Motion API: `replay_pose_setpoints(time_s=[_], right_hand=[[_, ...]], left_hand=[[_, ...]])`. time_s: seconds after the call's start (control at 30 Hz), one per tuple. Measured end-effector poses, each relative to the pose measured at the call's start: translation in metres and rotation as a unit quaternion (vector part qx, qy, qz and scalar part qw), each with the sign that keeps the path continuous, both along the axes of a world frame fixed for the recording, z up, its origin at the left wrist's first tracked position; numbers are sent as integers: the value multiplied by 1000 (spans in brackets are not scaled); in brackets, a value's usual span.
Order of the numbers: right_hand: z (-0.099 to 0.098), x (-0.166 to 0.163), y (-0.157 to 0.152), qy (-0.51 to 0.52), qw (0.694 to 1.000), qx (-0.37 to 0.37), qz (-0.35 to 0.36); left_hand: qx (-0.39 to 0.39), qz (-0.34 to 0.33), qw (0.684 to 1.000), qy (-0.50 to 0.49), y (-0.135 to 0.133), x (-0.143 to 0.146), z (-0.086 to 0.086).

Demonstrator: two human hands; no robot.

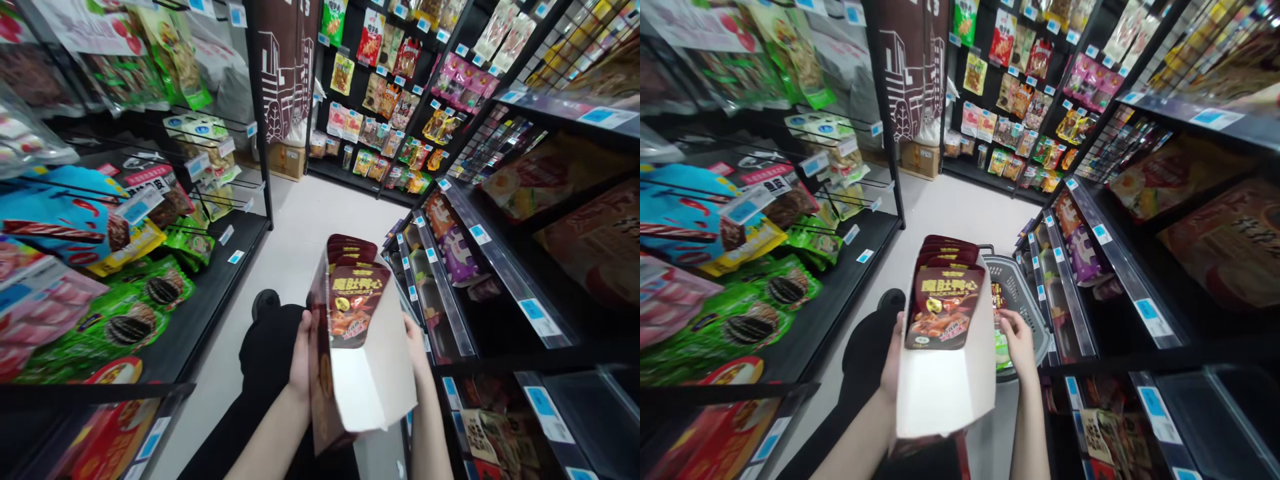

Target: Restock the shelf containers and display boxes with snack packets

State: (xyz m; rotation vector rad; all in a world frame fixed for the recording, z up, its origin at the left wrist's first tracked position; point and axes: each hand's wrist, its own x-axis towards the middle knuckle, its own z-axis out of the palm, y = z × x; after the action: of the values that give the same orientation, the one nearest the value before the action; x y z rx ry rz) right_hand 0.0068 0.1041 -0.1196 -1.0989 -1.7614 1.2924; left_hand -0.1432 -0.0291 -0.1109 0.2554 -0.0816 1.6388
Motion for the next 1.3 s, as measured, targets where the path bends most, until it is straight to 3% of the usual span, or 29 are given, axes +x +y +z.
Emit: replay_pose_setpoints(time_s=[0.17, 0.27, 0.37, 0.43, 0.57, 0.63, 0.73, 0.8, 0.87, 0.97, 1.1, 1.2, 1.23, 1.3], right_hand=[[75, 8, -28, 122, 975, 176, -55], [105, 10, -38, 15, 951, 307, -30], [114, 10, -41, -85, 920, 382, -16], [111, 11, -41, -104, 927, 359, 21], [102, 20, -42, -94, 959, 246, 108], [100, 26, -45, -19, 974, 201, 104], [102, 33, -48, 190, 974, 113, 42], [104, 36, -47, 341, 940, 13, -7], [104, 41, -43, 470, 878, -87, -1], [97, 47, -35, 617, 754, -200, 104], [87, 46, -30, 698, 607, -293, 243], [86, 42, -31, 707, 560, -316, 295], [86, 41, -32, 706, 557, -316, 302], [86, 42, -32, 691, 583, -310, 294]], left_hand=[[-99, -19, 995, 2, -3, 5, 0], [-169, -31, 985, 16, -6, 7, -7], [-185, -33, 982, 29, -7, 9, -7], [-184, -29, 982, 33, -6, 9, -5], [-205, -14, 978, 38, -5, 9, -1], [-212, -19, 976, 41, -5, 8, -1], [-207, -26, 978, 25, -5, 8, -2], [-193, -30, 981, 10, -5, 7, -4], [-167, -37, 985, 2, -5, 7, -5], [-122, -41, 992, 2, -4, 7, -6], [-111, -39, 993, 7, -4, 6, -5], [-120, -42, 992, 5, -4, 6, -5], [-120, -42, 992, 4, -4, 6, -5], [-119, -40, 992, 0, -5, 5, -5]])
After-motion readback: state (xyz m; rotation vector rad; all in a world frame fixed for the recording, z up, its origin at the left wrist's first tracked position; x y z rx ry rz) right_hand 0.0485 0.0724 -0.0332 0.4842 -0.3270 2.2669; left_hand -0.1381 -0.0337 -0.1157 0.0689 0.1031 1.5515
